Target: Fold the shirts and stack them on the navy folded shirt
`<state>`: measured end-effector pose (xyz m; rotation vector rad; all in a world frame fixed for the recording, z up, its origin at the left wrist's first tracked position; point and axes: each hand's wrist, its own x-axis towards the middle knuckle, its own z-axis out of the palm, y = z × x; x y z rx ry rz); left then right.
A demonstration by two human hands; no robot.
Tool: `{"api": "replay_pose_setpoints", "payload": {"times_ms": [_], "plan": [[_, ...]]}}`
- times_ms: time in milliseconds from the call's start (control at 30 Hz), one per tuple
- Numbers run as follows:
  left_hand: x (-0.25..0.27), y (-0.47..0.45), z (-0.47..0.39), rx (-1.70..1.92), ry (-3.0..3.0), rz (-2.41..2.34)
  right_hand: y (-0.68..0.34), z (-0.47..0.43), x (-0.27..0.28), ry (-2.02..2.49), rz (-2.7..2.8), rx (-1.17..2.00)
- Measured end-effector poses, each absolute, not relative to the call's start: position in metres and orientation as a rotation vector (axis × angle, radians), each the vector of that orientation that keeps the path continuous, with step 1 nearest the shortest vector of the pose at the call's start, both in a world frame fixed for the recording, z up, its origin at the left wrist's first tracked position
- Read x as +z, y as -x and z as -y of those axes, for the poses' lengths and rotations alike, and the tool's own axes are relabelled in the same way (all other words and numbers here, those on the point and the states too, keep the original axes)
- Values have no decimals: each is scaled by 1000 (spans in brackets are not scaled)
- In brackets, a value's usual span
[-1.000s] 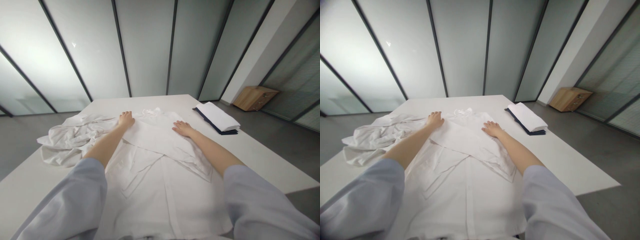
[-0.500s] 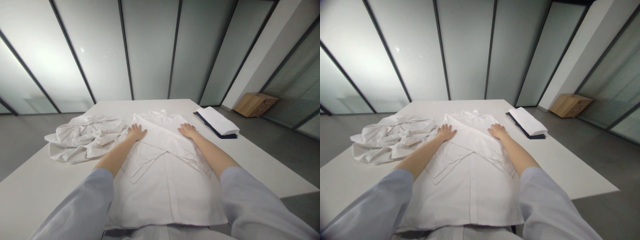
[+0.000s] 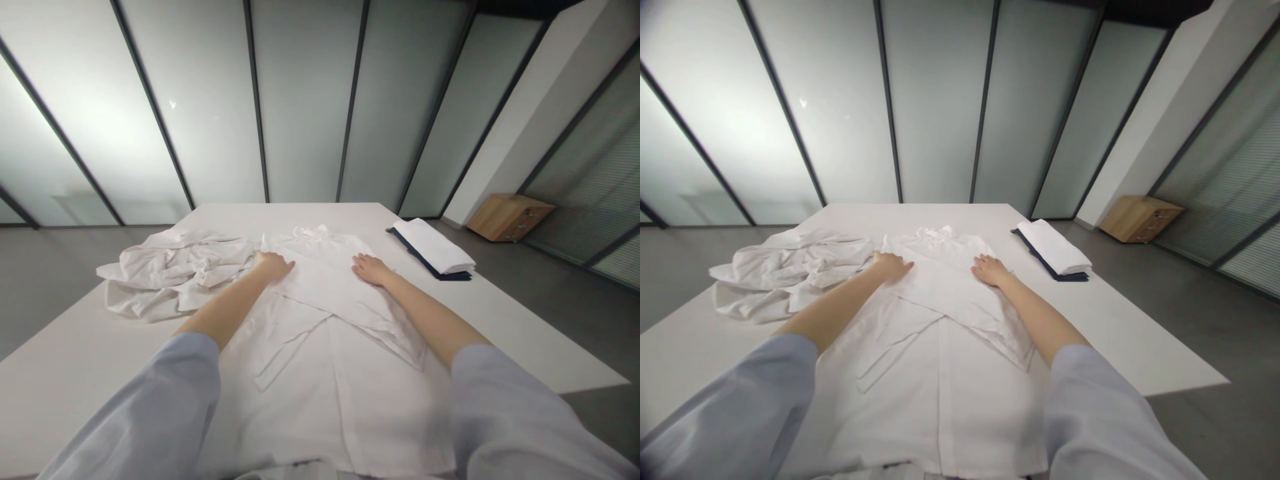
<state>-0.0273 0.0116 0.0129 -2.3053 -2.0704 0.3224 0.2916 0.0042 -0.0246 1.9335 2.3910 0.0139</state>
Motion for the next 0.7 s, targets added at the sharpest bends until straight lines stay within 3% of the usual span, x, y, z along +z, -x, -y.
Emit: {"api": "replay_pose_setpoints", "payload": {"times_ms": [233,533,700], "plan": [[-2,23,-17,-1,2355,1868,-269,5,-4,-1967,-2388,94],[-18,30,-13,73,2473,1995,-264,4,-21,-2068,-2305,-75],[-14,29,6,158,2465,2008,-260,22,-15,-1989,-2330,12]]}}
